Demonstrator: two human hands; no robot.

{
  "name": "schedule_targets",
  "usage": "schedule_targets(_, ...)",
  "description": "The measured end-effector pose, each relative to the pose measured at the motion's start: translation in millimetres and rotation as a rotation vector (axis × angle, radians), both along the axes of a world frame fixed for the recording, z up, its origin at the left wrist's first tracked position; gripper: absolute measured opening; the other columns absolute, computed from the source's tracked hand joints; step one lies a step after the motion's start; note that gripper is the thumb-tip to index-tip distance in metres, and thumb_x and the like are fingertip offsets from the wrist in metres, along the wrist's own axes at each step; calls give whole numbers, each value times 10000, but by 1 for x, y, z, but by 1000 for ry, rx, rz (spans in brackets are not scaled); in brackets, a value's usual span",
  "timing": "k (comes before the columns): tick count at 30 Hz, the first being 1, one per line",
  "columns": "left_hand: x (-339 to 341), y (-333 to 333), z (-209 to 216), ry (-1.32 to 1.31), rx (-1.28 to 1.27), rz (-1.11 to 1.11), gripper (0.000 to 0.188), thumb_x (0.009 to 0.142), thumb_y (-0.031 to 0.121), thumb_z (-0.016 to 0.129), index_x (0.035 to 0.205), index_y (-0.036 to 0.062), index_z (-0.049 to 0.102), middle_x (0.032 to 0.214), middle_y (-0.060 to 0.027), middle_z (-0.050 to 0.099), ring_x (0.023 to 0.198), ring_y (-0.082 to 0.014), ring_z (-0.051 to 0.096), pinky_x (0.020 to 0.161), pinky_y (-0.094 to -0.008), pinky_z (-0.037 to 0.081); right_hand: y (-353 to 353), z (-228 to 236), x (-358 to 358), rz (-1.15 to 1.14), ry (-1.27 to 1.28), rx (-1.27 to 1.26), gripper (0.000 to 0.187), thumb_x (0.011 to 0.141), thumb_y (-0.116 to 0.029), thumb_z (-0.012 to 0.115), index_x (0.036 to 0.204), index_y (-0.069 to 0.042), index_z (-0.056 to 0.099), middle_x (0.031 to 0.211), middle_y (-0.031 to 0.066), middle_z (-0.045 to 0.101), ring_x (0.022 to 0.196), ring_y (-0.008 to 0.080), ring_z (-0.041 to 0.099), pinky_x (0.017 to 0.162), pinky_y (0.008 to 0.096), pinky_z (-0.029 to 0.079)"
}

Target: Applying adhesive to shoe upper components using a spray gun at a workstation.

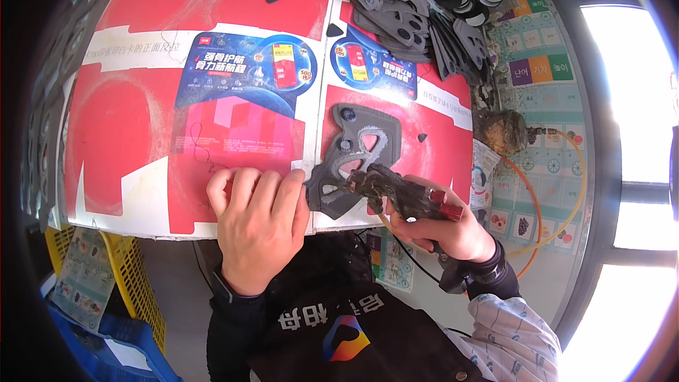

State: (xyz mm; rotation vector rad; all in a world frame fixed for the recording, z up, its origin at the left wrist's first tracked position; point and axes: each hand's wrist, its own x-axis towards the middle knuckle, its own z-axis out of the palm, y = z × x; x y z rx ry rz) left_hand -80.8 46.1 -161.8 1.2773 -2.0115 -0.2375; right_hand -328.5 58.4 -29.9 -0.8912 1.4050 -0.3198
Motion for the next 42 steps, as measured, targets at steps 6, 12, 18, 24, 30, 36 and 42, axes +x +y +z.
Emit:
schedule_targets(6,1,-1,1,3,-3,-1,212,852,72,734,1061,52,703,871,-60,607,904,-261,569,965,-480,391,14,-2,-6,-102,11,14,414,943,-29,699,1348,-11,616,974,-27,673,751,21,557,574,198,410)
schedule_targets(12,1,1,0,6,-2,-2,221,849,68,735,1067,52,704,871,-58,604,904,-262,566,964,-479,391,8,0,-3,-30,10,45,448,938,-31,704,1374,-16,604,977,-28,681,760,31,565,608,204,428)
schedule_targets(18,-1,3,-3,-6,-19,0,231,856,112,736,1080,73,693,879,-38,582,895,-243,564,954,-474,401,7,-3,10,0,7,-53,345,912,17,673,1255,-7,655,829,27,649,571,49,492,525,226,359)
schedule_targets(24,2,-2,-7,-2,-12,-12,253,845,112,734,1091,70,696,882,-42,577,902,-245,566,957,-476,401,15,-9,7,-60,-38,25,513,974,-33,691,1457,15,523,1068,17,697,814,90,629,696,239,509)
schedule_targets(30,10,0,9,-10,-16,-53,269,806,64,710,1075,68,717,848,-51,586,911,-251,590,929,-497,390,18,11,4,82,-45,16,530,945,-43,719,1444,-18,543,994,65,730,789,85,645,598,228,454)
schedule_targets(36,15,12,15,460,99,-6,257,900,-38,733,1145,35,750,972,-111,695,845,-271,714,722,-358,568,40,14,-10,-304,-133,-367,514,699,-1,580,1198,114,618,913,238,752,484,161,531,481,272,416)
schedule_targets(42,90,-43,77,1034,-32,301,149,1026,-10,660,1167,-23,708,1012,-77,749,628,-87,641,539,-242,512,47,9,-27,-416,-141,-439,533,725,-82,553,1214,126,587,890,218,715,669,247,677,407,263,396)
